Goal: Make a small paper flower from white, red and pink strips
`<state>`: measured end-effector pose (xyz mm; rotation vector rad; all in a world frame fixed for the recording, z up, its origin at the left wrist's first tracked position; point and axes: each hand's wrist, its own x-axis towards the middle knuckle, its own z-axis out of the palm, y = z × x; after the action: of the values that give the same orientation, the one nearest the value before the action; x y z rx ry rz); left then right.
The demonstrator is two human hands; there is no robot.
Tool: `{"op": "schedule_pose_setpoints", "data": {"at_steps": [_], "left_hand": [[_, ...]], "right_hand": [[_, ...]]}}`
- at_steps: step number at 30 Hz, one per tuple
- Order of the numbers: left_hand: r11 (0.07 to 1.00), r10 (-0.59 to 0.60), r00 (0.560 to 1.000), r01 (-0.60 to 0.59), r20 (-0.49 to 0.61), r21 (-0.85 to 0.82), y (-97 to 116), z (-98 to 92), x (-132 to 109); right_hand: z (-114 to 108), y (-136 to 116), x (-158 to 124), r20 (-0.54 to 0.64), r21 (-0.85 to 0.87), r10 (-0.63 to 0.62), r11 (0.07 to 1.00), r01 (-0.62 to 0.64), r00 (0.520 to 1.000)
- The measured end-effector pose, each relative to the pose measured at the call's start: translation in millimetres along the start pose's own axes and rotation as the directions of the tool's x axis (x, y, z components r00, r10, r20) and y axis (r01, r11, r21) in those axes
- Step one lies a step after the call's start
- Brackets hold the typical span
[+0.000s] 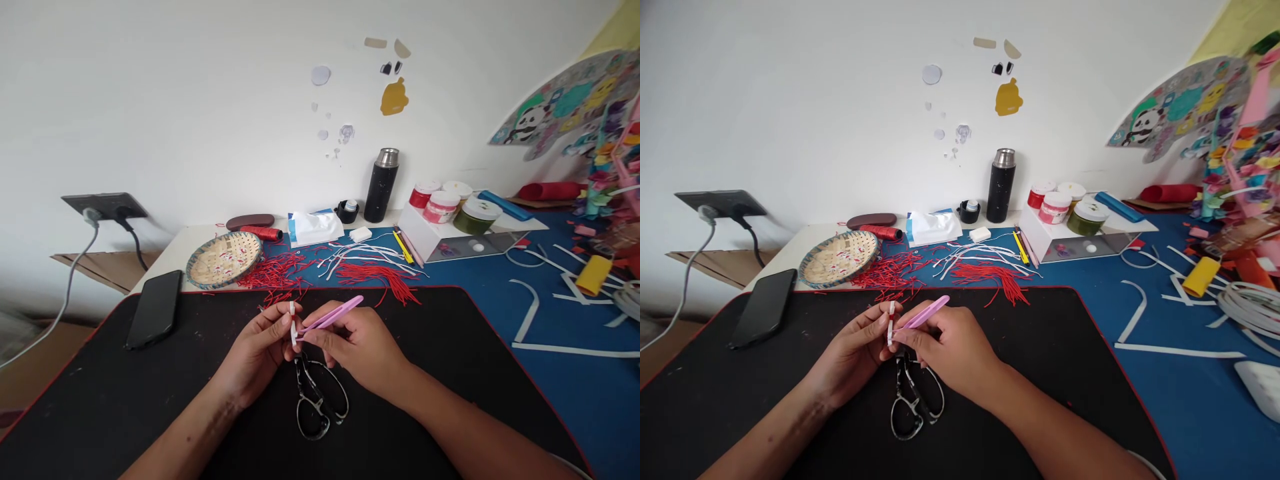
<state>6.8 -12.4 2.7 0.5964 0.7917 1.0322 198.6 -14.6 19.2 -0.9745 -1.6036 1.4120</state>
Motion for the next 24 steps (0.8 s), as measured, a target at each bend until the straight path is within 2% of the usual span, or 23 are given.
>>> {"op": "schedule_pose_setpoints", "data": {"at_steps": [11, 24], "left_hand": [[1.0, -0.02, 1.0, 0.02, -0.011, 0.019, -1.1, -1.1, 0.1], [0.999, -0.023, 1.0, 0.022, 0.009, 0.04, -0.7, -1.8, -0.3]], "right_hand": [[-0.4, -4.0, -1.2, 0.018, -0.012, -0.032, 0.999, 0.032, 0.999], [-0.7, -4.1, -2.0, 0.04, -0.003, -0.014, 1.0, 0.014, 0.999]]}}
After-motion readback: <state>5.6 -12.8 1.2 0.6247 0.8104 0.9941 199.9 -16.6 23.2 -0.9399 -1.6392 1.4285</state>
